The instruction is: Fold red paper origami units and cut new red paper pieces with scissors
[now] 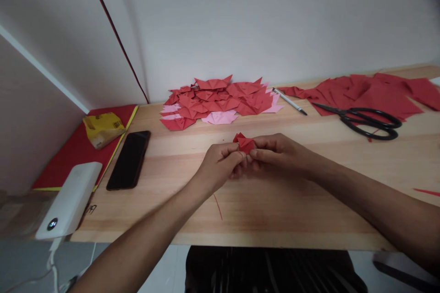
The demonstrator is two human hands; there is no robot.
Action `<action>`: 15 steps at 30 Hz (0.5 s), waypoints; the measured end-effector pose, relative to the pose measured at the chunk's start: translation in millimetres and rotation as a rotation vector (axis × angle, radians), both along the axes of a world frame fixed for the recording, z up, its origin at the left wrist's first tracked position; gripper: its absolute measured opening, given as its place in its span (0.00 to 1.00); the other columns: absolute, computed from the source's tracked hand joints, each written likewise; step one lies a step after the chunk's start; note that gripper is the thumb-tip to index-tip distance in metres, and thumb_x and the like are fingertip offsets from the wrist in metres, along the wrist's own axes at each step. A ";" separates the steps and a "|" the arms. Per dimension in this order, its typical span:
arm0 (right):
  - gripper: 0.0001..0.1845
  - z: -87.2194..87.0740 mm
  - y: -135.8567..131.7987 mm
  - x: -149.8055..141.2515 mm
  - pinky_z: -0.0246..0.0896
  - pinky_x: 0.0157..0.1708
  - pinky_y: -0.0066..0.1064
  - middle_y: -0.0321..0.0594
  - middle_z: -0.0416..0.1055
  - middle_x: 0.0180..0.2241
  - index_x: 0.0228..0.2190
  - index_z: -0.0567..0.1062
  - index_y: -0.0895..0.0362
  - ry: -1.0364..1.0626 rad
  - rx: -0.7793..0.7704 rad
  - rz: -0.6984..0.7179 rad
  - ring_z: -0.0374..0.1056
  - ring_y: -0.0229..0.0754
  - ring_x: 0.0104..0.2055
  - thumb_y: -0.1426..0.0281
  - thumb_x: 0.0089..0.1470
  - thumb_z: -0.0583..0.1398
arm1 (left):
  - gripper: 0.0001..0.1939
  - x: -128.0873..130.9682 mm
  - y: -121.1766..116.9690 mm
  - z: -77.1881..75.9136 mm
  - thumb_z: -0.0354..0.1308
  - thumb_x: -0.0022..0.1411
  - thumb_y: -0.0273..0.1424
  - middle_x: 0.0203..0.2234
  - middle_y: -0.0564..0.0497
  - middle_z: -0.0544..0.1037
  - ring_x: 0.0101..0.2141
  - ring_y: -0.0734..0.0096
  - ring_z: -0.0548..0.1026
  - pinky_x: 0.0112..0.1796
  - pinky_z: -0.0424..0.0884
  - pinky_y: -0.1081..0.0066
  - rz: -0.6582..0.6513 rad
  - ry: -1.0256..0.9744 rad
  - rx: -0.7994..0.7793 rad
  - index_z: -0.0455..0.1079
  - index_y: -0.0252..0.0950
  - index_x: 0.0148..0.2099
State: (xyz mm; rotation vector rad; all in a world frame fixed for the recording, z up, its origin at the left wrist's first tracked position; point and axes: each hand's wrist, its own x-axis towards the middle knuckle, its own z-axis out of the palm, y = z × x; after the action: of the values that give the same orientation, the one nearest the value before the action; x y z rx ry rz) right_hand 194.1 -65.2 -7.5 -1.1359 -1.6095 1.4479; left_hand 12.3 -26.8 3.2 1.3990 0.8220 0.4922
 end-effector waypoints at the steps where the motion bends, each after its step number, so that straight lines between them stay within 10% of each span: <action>1: 0.10 -0.8 0.3 0.0 0.58 0.30 0.27 0.34 0.70 0.26 0.28 0.72 0.58 -0.004 0.027 0.006 0.65 0.34 0.28 0.67 0.59 0.56 | 0.08 0.1 0.3 -0.8 0.51 0.53 0.30 0.16 0.55 0.67 0.17 0.81 0.63 0.18 0.58 0.79 0.000 0.003 0.000 0.65 0.33 0.24; 15: 0.14 -0.8 0.1 -0.8 0.52 0.27 0.27 0.32 0.64 0.23 0.27 0.72 0.58 0.069 -0.016 0.026 0.58 0.33 0.25 0.62 0.59 0.57 | 0.10 -1.2 -0.5 -0.6 0.51 0.55 0.30 0.16 0.56 0.66 0.18 0.81 0.63 0.19 0.57 0.79 -0.091 -0.039 0.042 0.65 0.33 0.23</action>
State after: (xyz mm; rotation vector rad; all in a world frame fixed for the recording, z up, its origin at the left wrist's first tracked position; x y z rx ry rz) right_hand 193.3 -65.1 -8.4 -1.0665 -1.5729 1.5026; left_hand 11.0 -27.2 2.6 1.4544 0.7167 0.4680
